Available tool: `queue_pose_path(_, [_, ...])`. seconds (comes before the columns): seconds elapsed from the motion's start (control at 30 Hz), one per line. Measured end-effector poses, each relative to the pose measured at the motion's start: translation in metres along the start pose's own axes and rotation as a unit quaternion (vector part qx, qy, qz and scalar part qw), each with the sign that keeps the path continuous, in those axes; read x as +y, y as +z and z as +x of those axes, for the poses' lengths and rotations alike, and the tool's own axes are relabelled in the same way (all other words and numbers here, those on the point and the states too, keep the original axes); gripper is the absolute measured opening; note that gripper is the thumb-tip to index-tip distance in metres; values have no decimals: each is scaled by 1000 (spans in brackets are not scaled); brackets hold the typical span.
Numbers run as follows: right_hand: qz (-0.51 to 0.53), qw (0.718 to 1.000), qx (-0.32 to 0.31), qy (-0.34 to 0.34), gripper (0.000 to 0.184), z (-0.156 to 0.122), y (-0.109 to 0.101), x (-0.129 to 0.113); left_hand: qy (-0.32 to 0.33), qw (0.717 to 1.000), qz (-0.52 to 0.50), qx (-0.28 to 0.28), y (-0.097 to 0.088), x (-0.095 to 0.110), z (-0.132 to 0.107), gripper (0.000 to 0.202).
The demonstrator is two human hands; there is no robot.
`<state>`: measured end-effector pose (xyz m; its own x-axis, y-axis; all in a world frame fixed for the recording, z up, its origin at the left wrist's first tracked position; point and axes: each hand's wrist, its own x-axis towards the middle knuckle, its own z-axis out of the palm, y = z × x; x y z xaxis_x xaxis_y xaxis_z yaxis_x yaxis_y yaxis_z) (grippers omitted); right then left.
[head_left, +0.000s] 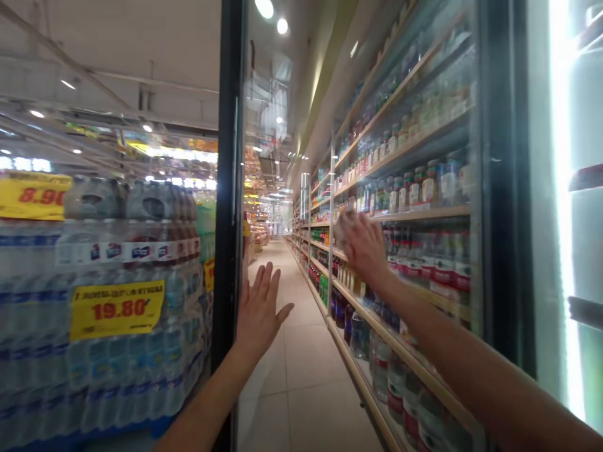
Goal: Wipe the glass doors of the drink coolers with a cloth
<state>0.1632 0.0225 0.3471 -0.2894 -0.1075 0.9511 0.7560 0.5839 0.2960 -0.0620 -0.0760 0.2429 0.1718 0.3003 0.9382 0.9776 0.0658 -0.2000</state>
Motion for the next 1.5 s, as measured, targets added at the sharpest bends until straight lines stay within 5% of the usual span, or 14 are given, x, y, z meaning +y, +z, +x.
queue_pose_path(0.1, [-14, 989, 54, 133, 46, 21, 7, 0, 2, 1000, 9, -6, -1, -1, -3, 62])
queue_pose_path(0.17, [6, 999, 10, 49, 47, 18, 15, -22, 6, 1000, 12, 4, -5, -2, -5, 60])
queue_pose_path(0.27, [49, 978, -83, -186, 53, 4, 24, -60, 4, 999, 18, 33, -16, -13, -10, 57])
queue_pose_path(0.33, [56, 966, -95, -234, 55, 11, 26, -71, -10, 998, 30, 52, -25, -24, -14, 57])
queue_pose_path(0.5, [35, 999, -25, -14, 48, 48, 32, -80, -49, 995, 59, 70, -37, -50, -25, 56])
queue_pose_path(0.6, [64, 986, -78, -134, 48, 16, 40, -108, -59, 994, 61, 64, -38, -58, -36, 57])
queue_pose_path(0.67, [95, 950, -124, -270, 47, -13, 43, -125, -52, 995, 59, 63, -39, -63, -45, 59])
queue_pose_path(0.73, [108, 930, -141, -323, 47, -22, 45, -132, -49, 995, 58, 57, -41, -69, -52, 62])
queue_pose_path(0.93, [69, 992, -82, -67, 48, 30, 46, -133, -60, 996, 53, 39, -43, -74, -63, 66])
queue_pose_path(1.17, [131, 922, -156, -330, 40, -70, 48, -173, -33, 998, 50, 34, -47, -69, -68, 64])
queue_pose_path(1.23, [128, 930, -141, -314, 39, -62, 49, -169, -35, 997, 52, 36, -48, -71, -66, 63])
queue_pose_path(1.37, [76, 990, -80, -92, 44, -16, 48, -152, -36, 998, 43, 37, -46, -67, -59, 64])
queue_pose_path(1.43, [79, 987, -80, -115, 44, -9, 48, -149, -31, 998, 39, 35, -45, -63, -56, 63])
queue_pose_path(1.5, [94, 966, -95, -220, 41, -6, 48, -147, -22, 999, 38, 32, -44, -60, -53, 61])
